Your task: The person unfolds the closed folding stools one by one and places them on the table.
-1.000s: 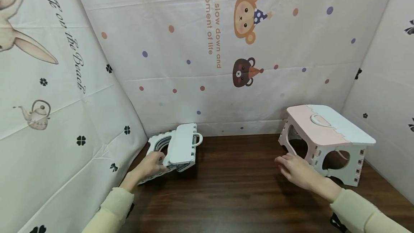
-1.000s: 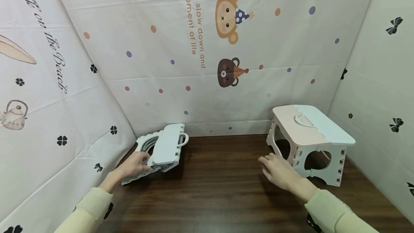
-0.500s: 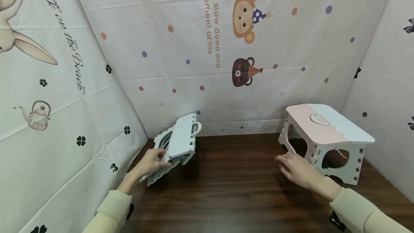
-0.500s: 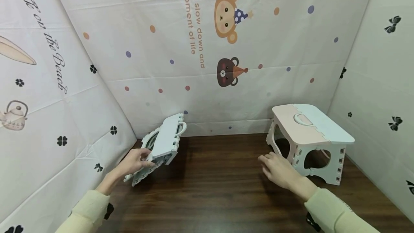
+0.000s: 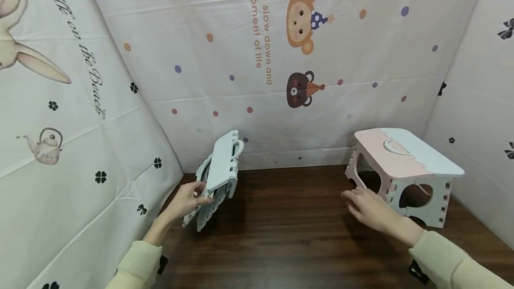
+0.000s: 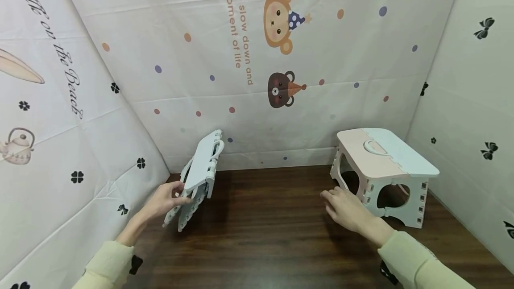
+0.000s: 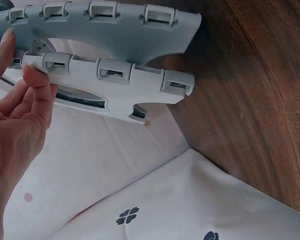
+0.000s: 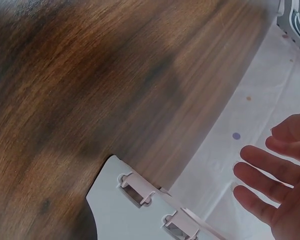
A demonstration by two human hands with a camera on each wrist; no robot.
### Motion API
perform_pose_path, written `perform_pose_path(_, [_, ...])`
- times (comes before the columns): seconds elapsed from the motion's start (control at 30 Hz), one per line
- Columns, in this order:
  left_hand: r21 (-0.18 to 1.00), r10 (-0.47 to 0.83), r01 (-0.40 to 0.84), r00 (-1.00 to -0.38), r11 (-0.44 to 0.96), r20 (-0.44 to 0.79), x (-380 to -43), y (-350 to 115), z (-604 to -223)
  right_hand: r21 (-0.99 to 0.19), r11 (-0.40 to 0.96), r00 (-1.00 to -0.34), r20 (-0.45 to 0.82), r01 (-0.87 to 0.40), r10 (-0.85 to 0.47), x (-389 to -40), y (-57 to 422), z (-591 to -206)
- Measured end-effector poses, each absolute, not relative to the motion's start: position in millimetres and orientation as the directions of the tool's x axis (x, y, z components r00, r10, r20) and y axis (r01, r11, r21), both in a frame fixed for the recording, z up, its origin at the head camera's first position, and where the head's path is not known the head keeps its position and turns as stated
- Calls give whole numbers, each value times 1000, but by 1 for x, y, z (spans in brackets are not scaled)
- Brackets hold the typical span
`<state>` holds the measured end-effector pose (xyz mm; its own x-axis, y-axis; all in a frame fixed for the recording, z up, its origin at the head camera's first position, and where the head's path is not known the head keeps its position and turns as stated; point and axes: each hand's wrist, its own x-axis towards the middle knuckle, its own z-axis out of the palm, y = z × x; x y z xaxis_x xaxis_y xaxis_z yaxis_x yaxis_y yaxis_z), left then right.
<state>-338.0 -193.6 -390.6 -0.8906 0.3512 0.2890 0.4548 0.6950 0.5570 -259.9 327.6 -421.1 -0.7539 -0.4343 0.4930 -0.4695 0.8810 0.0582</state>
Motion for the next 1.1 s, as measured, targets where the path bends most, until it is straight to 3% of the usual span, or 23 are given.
perform_pose_path(0.47, [635,327,441,-897,634,296,-327,-178,-384,32,884,-769,478,-467,-424,-262,327,-417])
perform_pose_path(0.83, [740,333,384,-915,552,226,-319,-160,-382,49,876,-733,526,-480,-431,-264,326,-417])
perform_pose_path(1.1, [738,347,404,-906,541,241,-317,-144,-387,56,881,-729,539,-469,-422,-263,323,-412])
